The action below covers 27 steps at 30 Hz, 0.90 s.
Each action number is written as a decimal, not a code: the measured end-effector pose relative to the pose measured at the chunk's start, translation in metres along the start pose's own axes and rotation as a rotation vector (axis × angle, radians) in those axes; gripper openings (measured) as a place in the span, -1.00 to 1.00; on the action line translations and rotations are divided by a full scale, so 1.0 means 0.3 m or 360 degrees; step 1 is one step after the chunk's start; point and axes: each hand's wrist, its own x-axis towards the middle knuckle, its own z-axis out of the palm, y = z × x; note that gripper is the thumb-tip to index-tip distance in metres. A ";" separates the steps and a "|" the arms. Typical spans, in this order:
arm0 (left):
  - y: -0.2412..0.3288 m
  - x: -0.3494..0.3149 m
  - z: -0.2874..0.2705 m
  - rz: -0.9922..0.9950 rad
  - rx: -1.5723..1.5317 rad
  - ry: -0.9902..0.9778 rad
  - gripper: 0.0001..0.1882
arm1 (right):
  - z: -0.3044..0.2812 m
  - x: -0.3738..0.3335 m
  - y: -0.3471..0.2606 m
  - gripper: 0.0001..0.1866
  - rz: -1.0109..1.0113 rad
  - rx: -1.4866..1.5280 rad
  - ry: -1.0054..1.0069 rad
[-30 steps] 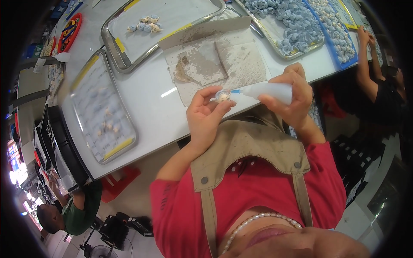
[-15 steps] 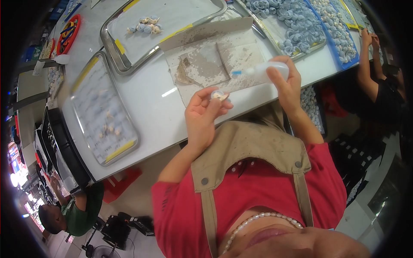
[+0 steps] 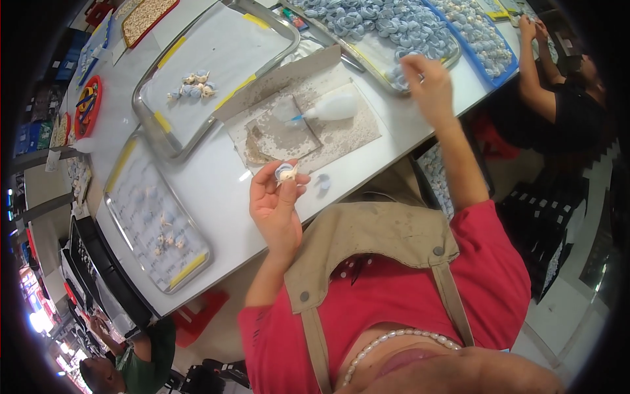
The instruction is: The person applies glue to small plastic parts using a glue dispenser, then assembles the parts by hand.
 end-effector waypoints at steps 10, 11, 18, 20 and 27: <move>-0.017 0.008 0.049 -0.0124 0.0021 -0.0109 -0.66 | 0.012 0.100 0.106 -0.76 0.0076 -0.0166 -0.0214; -0.014 0.010 0.052 -0.0134 0.0028 -0.0113 -0.65 | 0.018 0.110 0.103 -0.77 0.0024 -0.0182 -0.0201; -0.031 -0.008 0.052 -0.0139 0.0074 -0.0065 -0.66 | 0.023 0.110 0.098 -0.77 0.0092 -0.0038 -0.0395; -0.032 -0.006 0.050 -0.0107 0.0058 -0.0086 -0.65 | 0.006 0.112 0.076 -0.74 0.0049 -0.0024 -0.0365; -0.032 -0.025 0.042 -0.0185 0.0016 -0.0088 -0.64 | -0.021 0.125 0.064 -0.74 0.0254 0.0326 -0.0379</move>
